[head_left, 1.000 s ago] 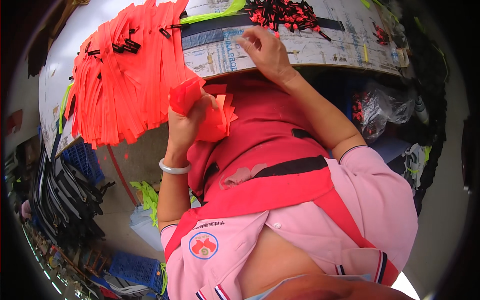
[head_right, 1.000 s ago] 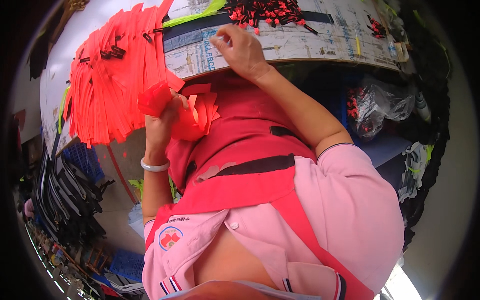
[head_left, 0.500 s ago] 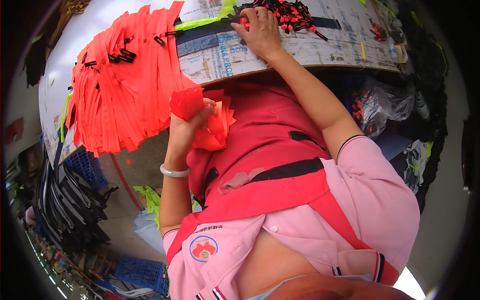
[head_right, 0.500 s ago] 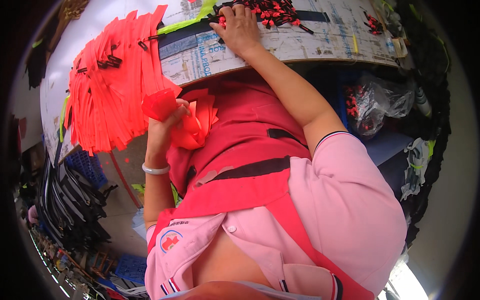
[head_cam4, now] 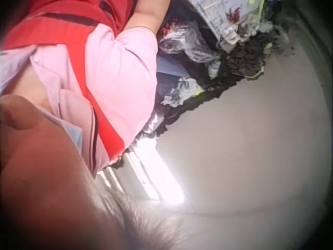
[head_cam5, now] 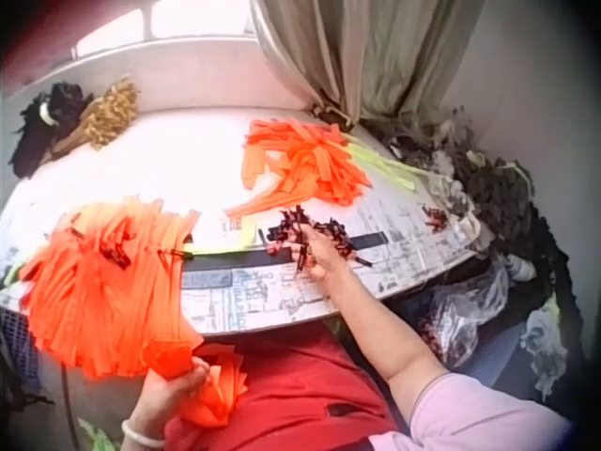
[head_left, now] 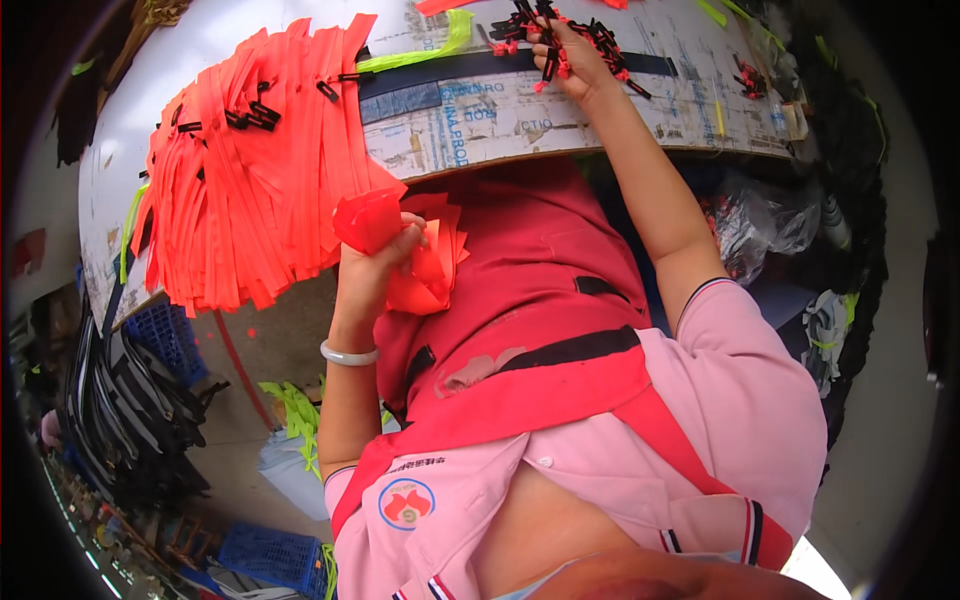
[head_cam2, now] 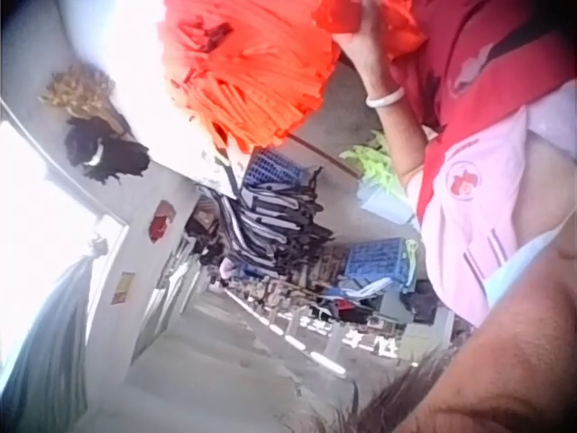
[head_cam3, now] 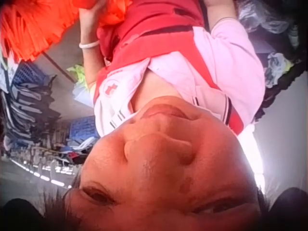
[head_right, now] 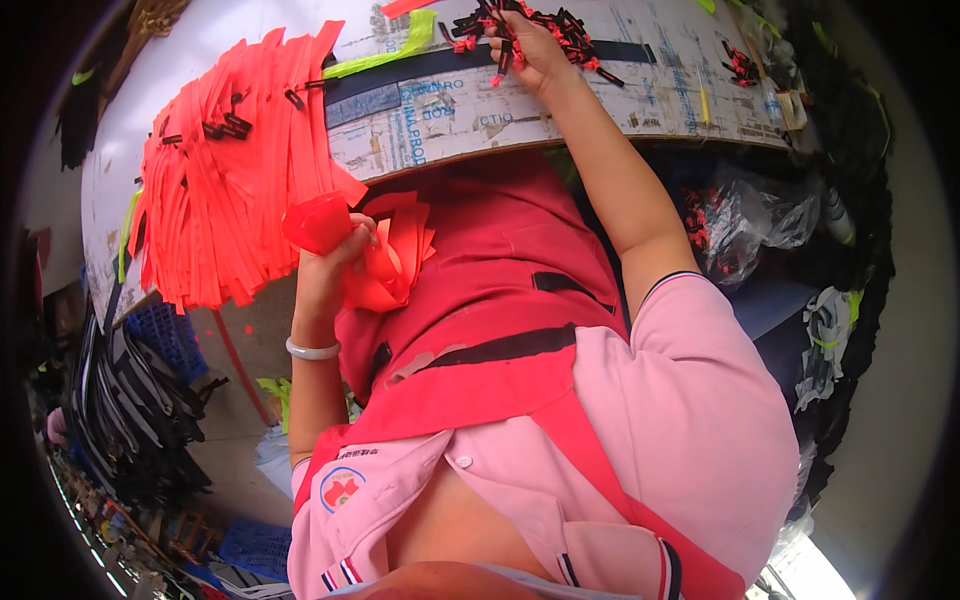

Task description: Manually attaching black plastic clips to bright orange fabric ribbons at a factory workbench.

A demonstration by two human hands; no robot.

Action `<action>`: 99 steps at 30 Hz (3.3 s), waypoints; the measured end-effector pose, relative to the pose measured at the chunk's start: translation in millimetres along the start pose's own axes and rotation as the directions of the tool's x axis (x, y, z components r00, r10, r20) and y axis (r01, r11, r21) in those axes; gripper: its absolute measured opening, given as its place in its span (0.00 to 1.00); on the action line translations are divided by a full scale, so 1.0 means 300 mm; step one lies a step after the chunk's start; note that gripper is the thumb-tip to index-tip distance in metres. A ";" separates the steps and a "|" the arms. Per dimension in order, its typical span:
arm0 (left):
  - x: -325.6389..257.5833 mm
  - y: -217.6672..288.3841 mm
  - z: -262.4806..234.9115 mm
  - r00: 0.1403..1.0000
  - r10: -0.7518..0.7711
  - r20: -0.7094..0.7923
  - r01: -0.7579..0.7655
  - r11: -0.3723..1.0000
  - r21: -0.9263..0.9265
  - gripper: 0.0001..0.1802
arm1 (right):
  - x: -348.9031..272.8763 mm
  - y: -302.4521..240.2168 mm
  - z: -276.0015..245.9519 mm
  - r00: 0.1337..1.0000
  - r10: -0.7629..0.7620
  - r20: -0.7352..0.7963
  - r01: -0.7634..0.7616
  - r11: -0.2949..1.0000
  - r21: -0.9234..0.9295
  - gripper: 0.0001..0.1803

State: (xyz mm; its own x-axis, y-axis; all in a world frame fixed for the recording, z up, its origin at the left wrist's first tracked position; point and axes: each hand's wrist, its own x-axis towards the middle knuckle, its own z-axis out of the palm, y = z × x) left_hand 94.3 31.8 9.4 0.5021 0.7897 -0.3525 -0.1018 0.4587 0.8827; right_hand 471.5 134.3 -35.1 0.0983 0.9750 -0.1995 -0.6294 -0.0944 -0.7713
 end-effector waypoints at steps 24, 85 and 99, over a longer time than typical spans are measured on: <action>0.051 0.032 0.029 0.998 0.032 -0.063 -0.036 0.997 -0.069 0.13 | -0.362 0.189 0.393 0.687 0.440 0.578 -0.642 0.740 0.200 0.21; -0.052 0.001 -0.001 0.968 0.236 -0.085 -0.232 0.971 0.055 0.12 | -0.522 0.315 0.439 0.725 0.618 0.303 -0.579 0.786 -0.216 0.18; 0.004 -0.006 -0.028 0.985 0.161 -0.063 -0.168 0.978 -0.123 0.11 | -0.412 0.210 0.495 0.884 0.409 0.226 -0.145 0.700 -0.699 0.12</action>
State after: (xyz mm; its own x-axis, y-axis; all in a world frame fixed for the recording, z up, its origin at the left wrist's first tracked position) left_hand 87.9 35.3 5.0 0.4244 0.8772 -0.2245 -0.2890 0.3662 0.8845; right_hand 305.2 37.7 30.7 -0.3443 0.8691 -0.3551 0.0835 -0.3484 -0.9336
